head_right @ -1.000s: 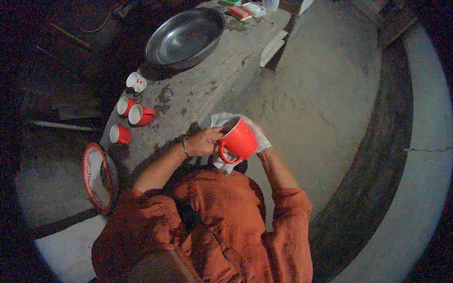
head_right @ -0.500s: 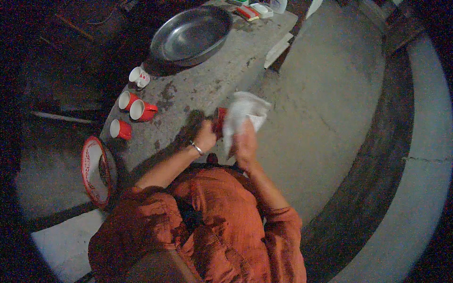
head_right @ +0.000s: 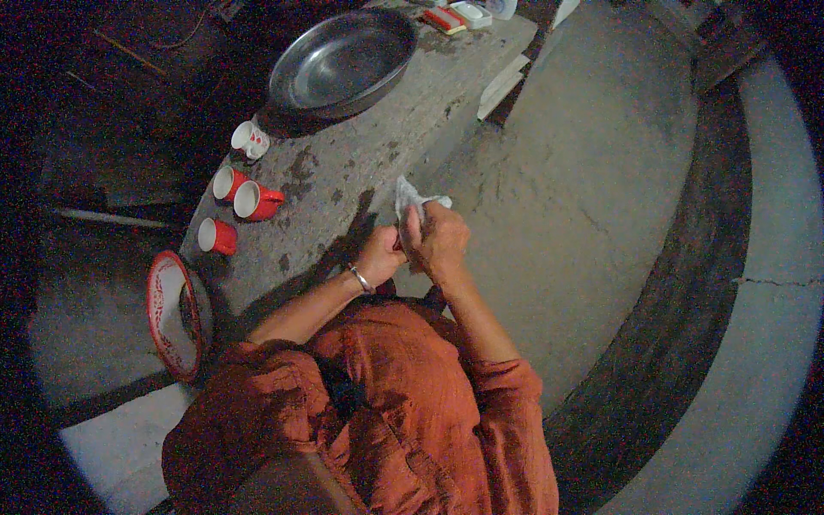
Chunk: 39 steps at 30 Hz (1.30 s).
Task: The person washes a red cup in a metal basin, then dries it with a white cloth. They repeat this drying process for several other red cups placed on the countertop, handling each cup one at a time.
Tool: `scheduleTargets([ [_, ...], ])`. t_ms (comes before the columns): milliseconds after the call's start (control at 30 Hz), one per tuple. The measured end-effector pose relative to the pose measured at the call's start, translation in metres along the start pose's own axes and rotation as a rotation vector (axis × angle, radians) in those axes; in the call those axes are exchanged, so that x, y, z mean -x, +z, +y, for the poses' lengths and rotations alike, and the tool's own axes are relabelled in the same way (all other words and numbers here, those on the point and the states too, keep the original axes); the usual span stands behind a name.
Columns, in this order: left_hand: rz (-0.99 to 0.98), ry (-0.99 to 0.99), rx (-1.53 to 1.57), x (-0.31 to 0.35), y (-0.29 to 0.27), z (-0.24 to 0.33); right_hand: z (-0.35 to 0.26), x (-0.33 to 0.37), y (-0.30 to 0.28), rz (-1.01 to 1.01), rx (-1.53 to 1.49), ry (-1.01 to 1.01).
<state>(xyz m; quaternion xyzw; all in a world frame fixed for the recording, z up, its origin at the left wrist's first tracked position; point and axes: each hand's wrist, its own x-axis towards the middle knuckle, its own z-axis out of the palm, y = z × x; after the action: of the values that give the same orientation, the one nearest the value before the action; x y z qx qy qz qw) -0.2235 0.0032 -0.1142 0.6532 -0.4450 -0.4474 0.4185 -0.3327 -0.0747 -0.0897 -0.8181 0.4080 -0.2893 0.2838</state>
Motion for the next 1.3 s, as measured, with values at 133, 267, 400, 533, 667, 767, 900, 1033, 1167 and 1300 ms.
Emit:
scheduleTargets([
  [133,0.05,0.035,0.159,0.005,-0.007,0.018,0.002,-0.002,-0.016,-0.042,-0.185,-0.402],
  [267,0.063,0.11,-0.025,0.0,-0.008,0.016,-0.001,-0.001,-0.016,-0.093,-0.254,-0.333],
  [400,0.019,0.012,-0.321,-0.001,-0.014,0.028,-0.013,0.0,-0.014,-0.047,-0.214,-0.125],
  [533,0.143,0.081,-0.209,-0.002,-0.008,0.018,-0.013,-0.008,-0.011,-0.096,-0.383,0.133],
  [667,0.092,0.02,-0.233,-0.001,-0.018,0.037,0.011,-0.001,0.0,-0.026,-0.84,0.105],
  [767,0.074,0.066,0.027,0.002,-0.018,0.045,0.021,0.001,0.009,0.077,-0.953,0.208],
  [900,-0.073,0.088,0.039,0.003,-0.03,0.04,0.023,-0.01,-0.007,-0.238,-1.11,0.44],
  [1033,-0.316,0.073,-0.036,0.004,-0.043,0.046,0.008,-0.014,-0.04,-0.484,-0.593,0.113],
  [1167,-0.354,0.175,0.109,0.007,-0.04,0.052,0.016,-0.016,-0.036,-0.493,-0.74,0.253],
  [1300,-0.417,0.155,0.13,0.01,-0.037,0.056,0.04,-0.009,-0.027,-0.539,-1.166,0.543],
])
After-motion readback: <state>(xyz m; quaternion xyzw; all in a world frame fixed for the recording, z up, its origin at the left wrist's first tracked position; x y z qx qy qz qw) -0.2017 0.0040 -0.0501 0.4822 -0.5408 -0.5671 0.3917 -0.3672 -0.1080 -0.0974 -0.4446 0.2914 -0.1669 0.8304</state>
